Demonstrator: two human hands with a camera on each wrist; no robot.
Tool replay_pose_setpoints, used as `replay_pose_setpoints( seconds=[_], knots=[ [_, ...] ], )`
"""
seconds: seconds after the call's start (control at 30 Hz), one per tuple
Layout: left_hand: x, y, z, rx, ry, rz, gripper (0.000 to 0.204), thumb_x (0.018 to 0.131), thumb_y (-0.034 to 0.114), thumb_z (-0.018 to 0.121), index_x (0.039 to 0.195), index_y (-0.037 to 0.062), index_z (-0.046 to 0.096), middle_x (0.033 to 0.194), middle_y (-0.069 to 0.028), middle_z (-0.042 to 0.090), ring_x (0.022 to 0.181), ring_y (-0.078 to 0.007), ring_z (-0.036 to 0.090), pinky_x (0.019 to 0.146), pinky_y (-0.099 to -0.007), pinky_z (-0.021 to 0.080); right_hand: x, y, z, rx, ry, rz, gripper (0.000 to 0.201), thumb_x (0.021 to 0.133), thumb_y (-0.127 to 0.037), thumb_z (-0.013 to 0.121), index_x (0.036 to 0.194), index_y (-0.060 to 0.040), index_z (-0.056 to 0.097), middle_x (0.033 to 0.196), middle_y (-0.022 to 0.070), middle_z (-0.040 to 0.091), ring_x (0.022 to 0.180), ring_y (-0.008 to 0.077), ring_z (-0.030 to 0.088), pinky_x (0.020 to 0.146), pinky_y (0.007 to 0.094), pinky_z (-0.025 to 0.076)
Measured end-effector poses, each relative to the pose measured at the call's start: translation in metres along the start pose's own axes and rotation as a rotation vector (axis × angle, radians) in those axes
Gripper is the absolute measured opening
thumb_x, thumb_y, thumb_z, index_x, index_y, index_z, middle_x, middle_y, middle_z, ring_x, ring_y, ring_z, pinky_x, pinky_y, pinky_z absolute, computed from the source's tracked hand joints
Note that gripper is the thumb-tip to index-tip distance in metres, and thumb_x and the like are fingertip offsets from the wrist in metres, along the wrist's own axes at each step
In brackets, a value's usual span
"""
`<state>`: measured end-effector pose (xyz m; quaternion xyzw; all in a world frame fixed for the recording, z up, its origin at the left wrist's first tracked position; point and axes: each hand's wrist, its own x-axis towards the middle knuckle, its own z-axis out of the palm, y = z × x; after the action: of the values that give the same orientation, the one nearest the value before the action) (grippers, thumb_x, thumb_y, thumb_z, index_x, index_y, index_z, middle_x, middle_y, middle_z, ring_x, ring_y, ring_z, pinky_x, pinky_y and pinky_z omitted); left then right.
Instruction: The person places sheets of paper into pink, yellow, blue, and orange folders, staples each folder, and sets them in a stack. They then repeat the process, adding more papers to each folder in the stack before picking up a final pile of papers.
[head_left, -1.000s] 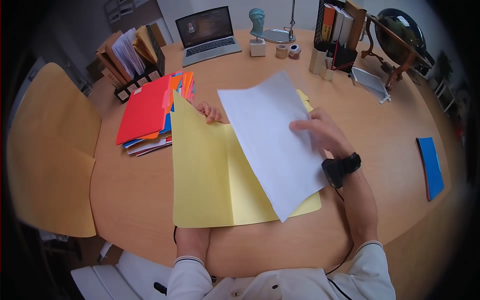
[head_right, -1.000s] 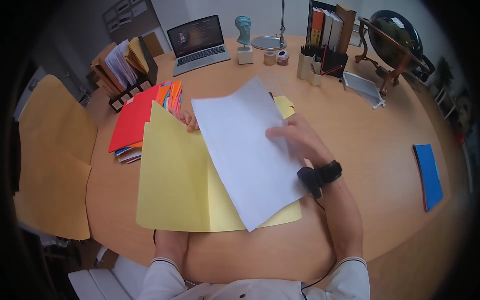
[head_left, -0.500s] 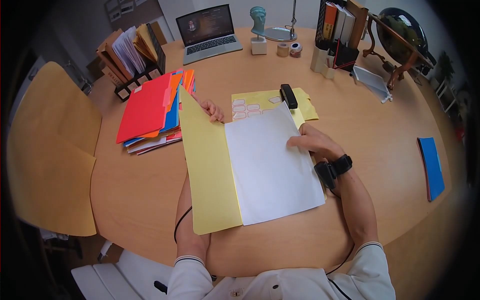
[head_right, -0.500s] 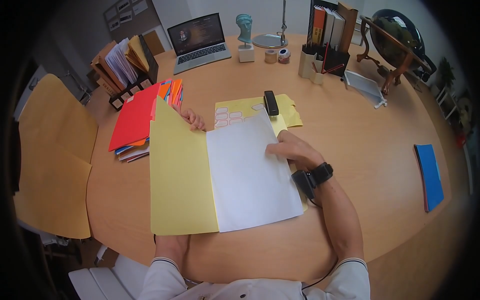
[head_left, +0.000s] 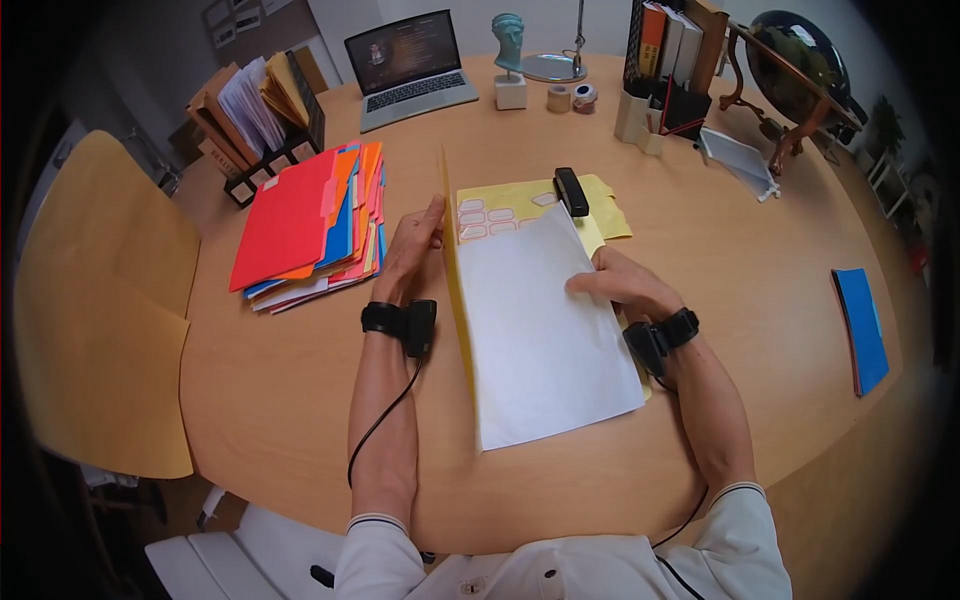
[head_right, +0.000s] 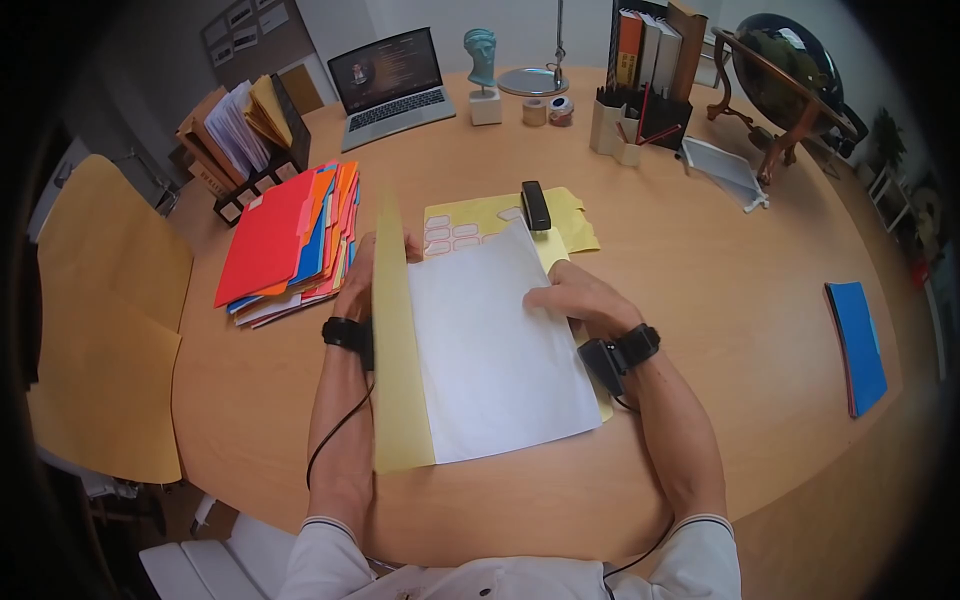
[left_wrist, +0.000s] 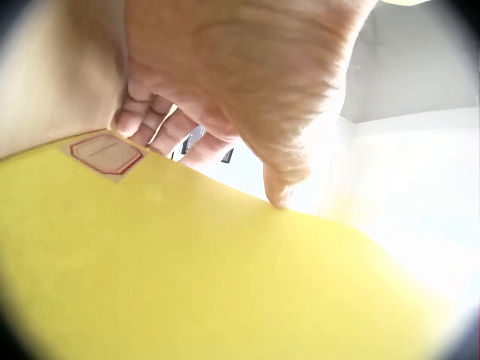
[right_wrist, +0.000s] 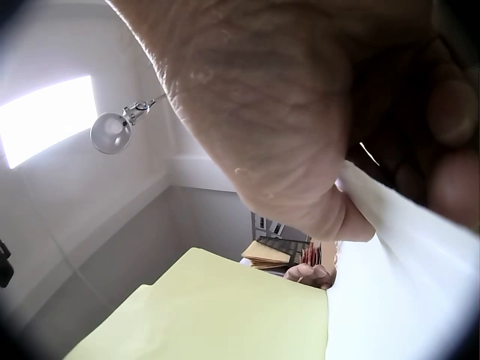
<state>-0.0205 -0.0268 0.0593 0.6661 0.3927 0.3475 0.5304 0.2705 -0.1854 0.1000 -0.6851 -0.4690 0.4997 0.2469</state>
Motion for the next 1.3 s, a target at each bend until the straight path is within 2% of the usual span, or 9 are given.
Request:
replay_pose_setpoints(
  seconds=[0.13,0.3,0.47,0.6,0.77,0.97,1.07,1.23,1.3],
  knots=[
    [-0.003,0.007,-0.003,0.221,-0.095,-0.013,0.025,0.089,0.029,0.072,0.088,0.0033,0.07,0.081,0.0004,0.065,0.079,-0.0088,0.059,0.075,-0.0251,0.045,0.015,0.018,0.002,-0.014,0.026,-0.067,0.057,0.074,-0.039,0.076,0.104,0.0048,0.057,0.09,0.0093,0.059,0.077,0.0187,0.058,0.063,0.0338,0.048],
    [-0.005,0.014,0.001,0.479,-0.145,-0.072,0.029,0.073,0.018,0.088,0.09,0.002,0.07,0.084,-0.0022,0.069,0.079,-0.0102,0.062,0.074,-0.0271,0.047,0.025,0.029,0.009,0.111,-0.032,-0.518,0.062,0.09,-0.044,0.069,0.118,0.0103,0.058,0.109,0.0211,0.068,0.092,0.0251,0.062,0.082,0.0359,0.051],
    [-0.011,0.022,0.017,0.854,-0.041,-0.006,0.039,0.061,0.013,0.091,0.09,0.0009,0.066,0.091,-0.0124,0.068,0.088,-0.0259,0.065,0.076,-0.0368,0.051,0.01,0.007,0.006,0.043,-0.156,-0.384,0.06,0.095,-0.042,0.065,0.123,0.0105,0.059,0.12,0.0226,0.068,0.101,0.0269,0.061,0.09,0.0363,0.049],
    [-0.02,0.029,0.021,0.827,-0.032,-0.034,0.038,0.062,0.01,0.088,0.089,0.0015,0.062,0.094,-0.0137,0.064,0.091,-0.0296,0.063,0.077,-0.0395,0.051,0.003,0.005,0.007,0.085,-0.136,-0.374,0.059,0.096,-0.04,0.066,0.124,0.0104,0.059,0.121,0.0216,0.068,0.102,0.0264,0.061,0.091,0.0354,0.049],
    [-0.029,0.043,0.025,0.361,-0.022,-0.217,0.034,0.066,0.003,0.084,0.089,0.0028,0.059,0.089,-0.0085,0.062,0.085,-0.0223,0.06,0.074,-0.0343,0.05,0.004,0.002,0.001,0.047,-0.245,-0.332,0.057,0.097,-0.039,0.067,0.129,0.0067,0.054,0.128,0.0165,0.064,0.105,0.0219,0.057,0.094,0.0321,0.048],
    [-0.012,0.019,0.011,0.232,-0.216,-0.089,0.037,0.069,-0.009,0.077,0.103,-0.0037,0.065,0.081,-0.002,0.064,0.076,-0.0123,0.06,0.072,-0.0274,0.049,0.035,0.039,-0.03,-0.2,-0.209,-0.358,0.046,0.093,-0.033,0.069,0.113,0.0088,0.065,0.104,0.0172,0.073,0.084,0.0225,0.064,0.079,0.0319,0.052],
    [-0.009,0.022,0.007,0.148,-0.386,-0.215,0.044,0.072,-0.008,0.075,0.115,-0.0073,0.067,0.093,-0.0041,0.07,0.084,-0.0116,0.064,0.079,-0.0259,0.05,0.041,0.052,-0.056,0.017,-0.35,-0.134,0.033,0.09,-0.026,0.073,0.105,0.0034,0.069,0.087,0.0113,0.073,0.061,0.0161,0.06,0.06,0.0272,0.05],
    [-0.007,0.02,0.011,0.079,-0.485,-0.184,0.041,0.076,-0.006,0.072,0.116,-0.0079,0.07,0.104,-0.0069,0.073,0.092,-0.013,0.066,0.086,-0.0253,0.051,0.022,0.041,-0.062,0.271,0.072,-0.178,0.032,0.087,-0.027,0.078,0.101,0.0004,0.071,0.068,0.0024,0.062,0.054,0.0092,0.056,0.046,0.0246,0.039],
    [-0.006,0.018,0.015,0.047,-0.513,-0.191,0.038,0.077,-0.005,0.072,0.114,-0.0083,0.07,0.105,-0.0071,0.073,0.093,-0.0137,0.067,0.087,-0.0256,0.051,0.017,0.033,-0.057,0.213,0.076,-0.203,0.034,0.086,-0.028,0.079,0.103,0.001,0.071,0.068,0.0013,0.061,0.054,0.0086,0.055,0.046,0.0246,0.038]
  ],
)
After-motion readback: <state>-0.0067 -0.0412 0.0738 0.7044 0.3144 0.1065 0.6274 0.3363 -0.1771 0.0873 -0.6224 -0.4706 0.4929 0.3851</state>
